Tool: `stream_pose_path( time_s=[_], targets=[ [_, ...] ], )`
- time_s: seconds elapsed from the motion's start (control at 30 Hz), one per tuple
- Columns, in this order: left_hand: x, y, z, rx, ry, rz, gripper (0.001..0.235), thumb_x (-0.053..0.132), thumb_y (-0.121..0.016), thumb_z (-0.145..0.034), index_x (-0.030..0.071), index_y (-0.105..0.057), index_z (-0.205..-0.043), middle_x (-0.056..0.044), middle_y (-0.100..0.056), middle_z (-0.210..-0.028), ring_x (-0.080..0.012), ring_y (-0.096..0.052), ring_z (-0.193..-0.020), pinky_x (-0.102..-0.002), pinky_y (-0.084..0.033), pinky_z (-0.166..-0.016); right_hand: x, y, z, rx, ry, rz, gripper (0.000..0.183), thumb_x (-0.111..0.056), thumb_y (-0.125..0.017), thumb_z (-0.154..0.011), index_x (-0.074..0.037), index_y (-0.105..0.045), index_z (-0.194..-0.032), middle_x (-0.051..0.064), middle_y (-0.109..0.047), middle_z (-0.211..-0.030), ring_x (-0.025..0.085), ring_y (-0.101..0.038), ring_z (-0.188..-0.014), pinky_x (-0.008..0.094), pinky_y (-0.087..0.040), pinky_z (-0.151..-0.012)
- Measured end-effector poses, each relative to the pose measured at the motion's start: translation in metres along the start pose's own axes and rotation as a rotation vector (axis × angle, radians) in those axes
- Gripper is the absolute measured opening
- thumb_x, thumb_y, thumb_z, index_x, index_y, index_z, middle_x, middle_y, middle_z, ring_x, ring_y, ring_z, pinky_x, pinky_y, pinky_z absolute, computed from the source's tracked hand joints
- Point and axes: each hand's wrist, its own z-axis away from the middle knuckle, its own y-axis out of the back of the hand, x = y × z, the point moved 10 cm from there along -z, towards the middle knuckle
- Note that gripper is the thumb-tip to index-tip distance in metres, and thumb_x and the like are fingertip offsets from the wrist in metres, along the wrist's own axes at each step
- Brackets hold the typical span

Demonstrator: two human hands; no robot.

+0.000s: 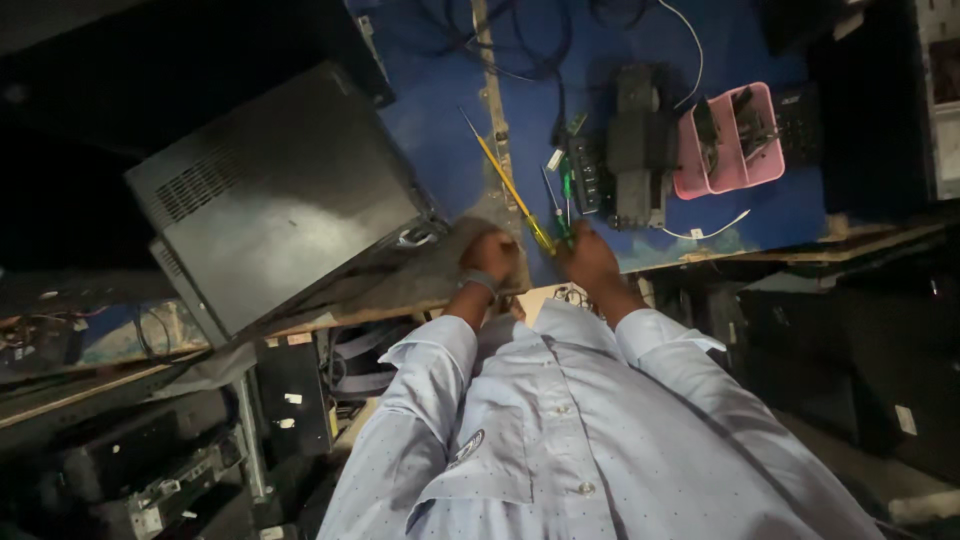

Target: The person uses a screwdriver to remove screws from the back of a computer tower, then opens the side panel to access the internal components.

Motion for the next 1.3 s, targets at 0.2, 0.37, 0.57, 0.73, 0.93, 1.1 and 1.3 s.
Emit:
stream_pose_path(
  time_s=[0.2, 0.37, 0.57, 0.73, 0.93, 1.1, 1.3],
  targets=[
    [0.013, -0.003, -0.004, -0.087, 0.016, -0.071, 0.025, 0.037, -0.072, -0.078, 0.016, -0.078, -0.088, -0.013, -0.075, -0.094, -0.0356, -0.073, -0.088, -0.046, -0.058, -0.079, 0.002, 0.019, 0.001, 0.069, 0.055, -0.175, 0.049, -0.025, -0.077, -0.082, -0.003, -0.059, -0.122, 0.024, -0.071, -0.108, 0.043, -0.069, -0.100, 0.049, -0.055, -0.087],
    [0.028, 0.004, 0.001, 0.013, 0.035, -0.104, 0.021, 0.034, -0.073, -0.077, 0.016, -0.078, -0.087, -0.012, -0.075, -0.097, -0.0371, -0.071, -0.089, -0.047, -0.057, -0.078, 0.002, 0.025, -0.001, 0.056, 0.076, -0.156, 0.048, -0.027, -0.079, -0.082, -0.001, -0.060, -0.116, 0.024, -0.071, -0.105, 0.043, -0.069, -0.099, 0.050, -0.055, -0.084],
    [0.035, -0.009, 0.007, -0.023, -0.023, -0.111, 0.020, 0.032, -0.073, -0.074, 0.016, -0.076, -0.086, -0.012, -0.075, -0.097, -0.0359, -0.072, -0.090, -0.047, -0.058, -0.078, 0.003, 0.027, 0.009, 0.092, 0.112, -0.204, 0.041, -0.023, -0.083, -0.081, -0.003, -0.062, -0.110, 0.023, -0.070, -0.102, 0.040, -0.069, -0.097, 0.048, -0.055, -0.083],
    [0.037, -0.015, 0.006, -0.054, 0.001, -0.198, 0.019, 0.029, -0.072, -0.072, 0.017, -0.076, -0.087, -0.012, -0.074, -0.098, -0.0357, -0.072, -0.090, -0.048, -0.058, -0.076, -0.003, 0.031, 0.018, 0.140, 0.201, -0.182, 0.041, -0.022, -0.084, -0.077, -0.003, -0.063, -0.105, 0.023, -0.066, -0.105, 0.041, -0.066, -0.100, 0.047, -0.054, -0.085],
    [0.025, -0.006, 0.022, -0.062, 0.004, -0.052, 0.017, 0.028, -0.068, -0.076, 0.015, -0.075, -0.085, -0.012, -0.075, -0.098, -0.0363, -0.070, -0.093, -0.047, -0.056, -0.079, -0.008, 0.030, 0.022, 0.166, 0.300, -0.147, 0.035, -0.023, -0.077, -0.081, -0.006, -0.066, -0.110, 0.023, -0.066, -0.115, 0.043, -0.064, -0.109, 0.049, -0.053, -0.091],
    [-0.002, 0.004, 0.044, -0.074, -0.082, 0.116, 0.018, 0.027, -0.070, -0.083, 0.012, -0.073, -0.092, -0.015, -0.073, -0.099, -0.0351, -0.069, -0.090, -0.044, -0.055, -0.079, 0.007, 0.027, 0.029, 0.079, 0.050, -0.182, 0.059, -0.027, -0.081, -0.074, -0.004, -0.058, -0.123, 0.025, -0.062, -0.117, 0.044, -0.062, -0.107, 0.051, -0.051, -0.090],
    [-0.053, 0.033, 0.082, 0.010, -0.010, 0.389, 0.016, 0.021, -0.073, -0.083, 0.012, -0.074, -0.096, -0.009, -0.076, -0.093, -0.0230, -0.073, -0.084, -0.035, -0.057, -0.077, -0.042, 0.050, 0.054, 0.253, 0.193, 0.083, 0.060, -0.022, -0.079, -0.079, 0.005, -0.053, -0.126, 0.036, -0.054, -0.125, 0.052, -0.056, -0.110, 0.052, -0.048, -0.090]
  ],
)
